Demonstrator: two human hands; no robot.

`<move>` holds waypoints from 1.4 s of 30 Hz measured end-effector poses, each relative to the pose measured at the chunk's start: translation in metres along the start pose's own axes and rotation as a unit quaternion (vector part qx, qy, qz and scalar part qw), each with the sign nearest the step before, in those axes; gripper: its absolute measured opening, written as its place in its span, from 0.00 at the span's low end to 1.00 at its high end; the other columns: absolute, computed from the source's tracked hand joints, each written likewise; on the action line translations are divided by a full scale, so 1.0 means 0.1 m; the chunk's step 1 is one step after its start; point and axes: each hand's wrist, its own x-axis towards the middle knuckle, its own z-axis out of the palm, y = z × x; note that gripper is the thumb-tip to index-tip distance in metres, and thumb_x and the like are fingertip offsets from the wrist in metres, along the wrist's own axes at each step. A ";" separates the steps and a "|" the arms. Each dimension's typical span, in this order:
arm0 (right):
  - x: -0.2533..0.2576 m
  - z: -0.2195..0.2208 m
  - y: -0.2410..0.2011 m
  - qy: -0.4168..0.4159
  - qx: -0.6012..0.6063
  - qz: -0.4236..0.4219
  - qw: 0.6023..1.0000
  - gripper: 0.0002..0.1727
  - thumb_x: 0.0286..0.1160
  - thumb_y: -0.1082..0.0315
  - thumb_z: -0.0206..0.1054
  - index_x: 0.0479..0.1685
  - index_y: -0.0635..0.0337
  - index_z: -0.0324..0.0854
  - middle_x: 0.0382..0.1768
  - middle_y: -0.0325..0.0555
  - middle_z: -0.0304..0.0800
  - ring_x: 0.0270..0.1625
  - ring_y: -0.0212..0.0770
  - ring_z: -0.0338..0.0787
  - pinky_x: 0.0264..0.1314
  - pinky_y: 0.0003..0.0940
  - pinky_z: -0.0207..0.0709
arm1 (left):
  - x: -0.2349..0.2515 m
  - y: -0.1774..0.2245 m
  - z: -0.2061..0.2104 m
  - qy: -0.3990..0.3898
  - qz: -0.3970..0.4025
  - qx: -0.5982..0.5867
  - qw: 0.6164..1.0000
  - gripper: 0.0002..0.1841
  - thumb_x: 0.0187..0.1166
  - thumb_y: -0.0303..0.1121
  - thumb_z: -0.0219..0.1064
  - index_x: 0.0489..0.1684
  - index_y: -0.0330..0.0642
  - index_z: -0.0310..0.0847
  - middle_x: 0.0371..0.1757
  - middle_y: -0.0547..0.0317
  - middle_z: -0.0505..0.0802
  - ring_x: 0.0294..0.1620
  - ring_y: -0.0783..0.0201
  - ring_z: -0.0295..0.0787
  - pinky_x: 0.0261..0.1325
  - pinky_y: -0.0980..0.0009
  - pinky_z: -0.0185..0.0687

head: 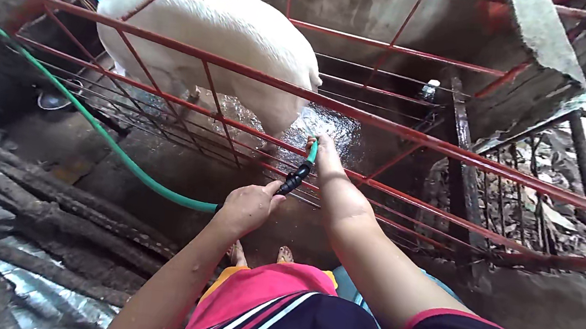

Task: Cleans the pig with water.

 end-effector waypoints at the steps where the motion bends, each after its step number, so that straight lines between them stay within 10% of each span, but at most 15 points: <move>1: 0.01 -0.04 0.03 0.020 -0.012 0.006 1.000 0.05 0.88 0.68 0.46 0.48 0.57 0.66 0.28 0.40 0.71 0.18 0.28 0.71 0.17 0.18 0.68 | 0.00 0.01 0.00 -0.004 -0.001 0.000 1.000 0.27 0.96 0.49 0.44 0.89 0.50 0.65 0.67 0.36 0.88 0.71 0.38 0.84 0.73 0.39 0.73; 15: -0.54 -0.28 0.56 -0.019 -0.069 0.007 0.997 0.08 0.90 0.63 0.50 0.44 0.53 0.71 0.24 0.34 0.73 0.15 0.24 0.69 0.17 0.16 0.67 | -0.48 -0.58 0.56 0.013 0.040 -0.046 0.998 0.26 0.93 0.46 0.52 0.87 0.49 0.70 0.53 0.33 0.93 0.57 0.33 0.91 0.63 0.35 0.78; 28: -0.34 -0.29 1.37 0.018 -0.089 0.007 0.996 0.07 0.95 0.66 0.45 0.55 0.57 0.67 0.28 0.40 0.74 0.17 0.30 0.70 0.18 0.23 0.67 | -0.52 -1.35 1.26 -0.018 -0.001 -0.108 0.994 0.26 0.95 0.44 0.49 0.89 0.51 0.66 0.62 0.32 0.91 0.67 0.34 0.87 0.73 0.37 0.72; 42: -0.18 -0.28 1.17 0.076 -0.024 0.086 0.993 0.05 0.89 0.70 0.50 0.48 0.60 0.69 0.25 0.41 0.72 0.13 0.29 0.67 0.12 0.20 0.62 | -0.39 -0.95 0.78 -0.096 -0.019 -0.054 0.994 0.27 0.95 0.46 0.48 0.92 0.53 0.62 0.59 0.34 0.92 0.65 0.36 0.88 0.72 0.38 0.74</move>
